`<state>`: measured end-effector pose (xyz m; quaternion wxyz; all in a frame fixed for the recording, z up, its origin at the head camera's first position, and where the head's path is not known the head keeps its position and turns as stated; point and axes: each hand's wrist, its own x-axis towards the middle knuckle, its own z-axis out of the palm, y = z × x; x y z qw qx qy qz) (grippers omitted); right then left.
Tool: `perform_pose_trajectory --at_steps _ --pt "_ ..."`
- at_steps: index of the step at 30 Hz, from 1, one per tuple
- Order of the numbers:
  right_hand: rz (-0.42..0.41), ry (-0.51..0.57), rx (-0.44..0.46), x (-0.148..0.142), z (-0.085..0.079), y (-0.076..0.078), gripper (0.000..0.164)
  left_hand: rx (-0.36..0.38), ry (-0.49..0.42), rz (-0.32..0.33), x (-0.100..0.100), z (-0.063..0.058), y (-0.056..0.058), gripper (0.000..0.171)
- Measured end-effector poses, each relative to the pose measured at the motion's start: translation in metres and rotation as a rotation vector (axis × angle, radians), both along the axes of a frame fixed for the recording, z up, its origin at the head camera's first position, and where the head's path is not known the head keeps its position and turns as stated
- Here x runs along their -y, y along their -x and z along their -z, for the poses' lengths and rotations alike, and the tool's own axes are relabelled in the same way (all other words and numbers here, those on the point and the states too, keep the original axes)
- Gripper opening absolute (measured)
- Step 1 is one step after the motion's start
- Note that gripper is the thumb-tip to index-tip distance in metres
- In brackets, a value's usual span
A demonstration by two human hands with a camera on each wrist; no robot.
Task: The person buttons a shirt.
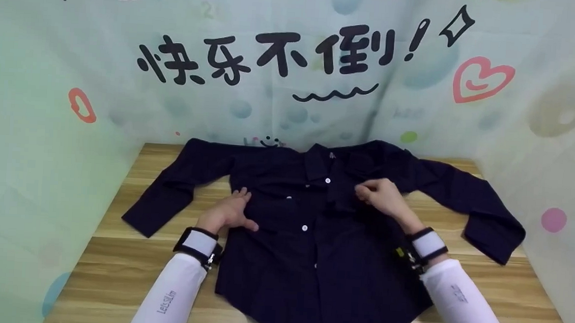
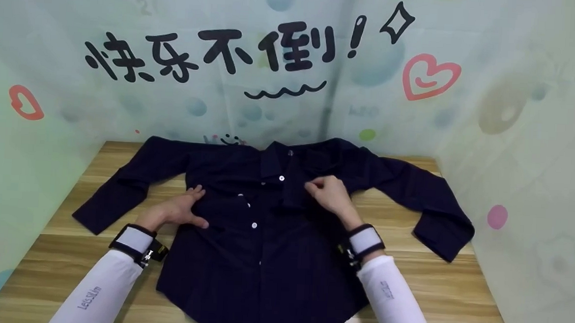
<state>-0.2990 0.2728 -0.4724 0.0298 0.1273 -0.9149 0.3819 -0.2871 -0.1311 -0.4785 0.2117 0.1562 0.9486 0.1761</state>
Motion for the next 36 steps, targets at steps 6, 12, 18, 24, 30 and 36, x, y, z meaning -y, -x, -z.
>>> perform_pose_trajectory --at_steps 6,12,18,24,30,36 --pt "0.035 0.134 0.112 0.030 0.008 0.023 0.025 0.009 -0.015 -0.009 0.001 0.000 -0.001 0.102" --pt "0.071 0.235 0.220 0.054 0.011 0.036 0.028 0.004 -0.017 -0.024 0.001 -0.002 -0.002 0.099" --pt "0.057 0.290 0.295 0.071 0.012 0.043 0.030 -0.013 -0.020 -0.023 0.001 -0.002 -0.002 0.099" --pt "0.098 0.433 0.372 0.078 0.019 0.047 0.043 -0.019 -0.021 -0.022 -0.001 -0.002 -0.001 0.098" --pt "0.145 0.479 0.321 0.079 0.017 0.047 0.041 -0.009 0.020 -0.025 -0.007 -0.006 0.000 0.098" --pt "0.171 0.514 0.251 0.084 0.013 0.050 0.039 -0.046 0.128 0.013 -0.015 -0.013 0.002 0.096"
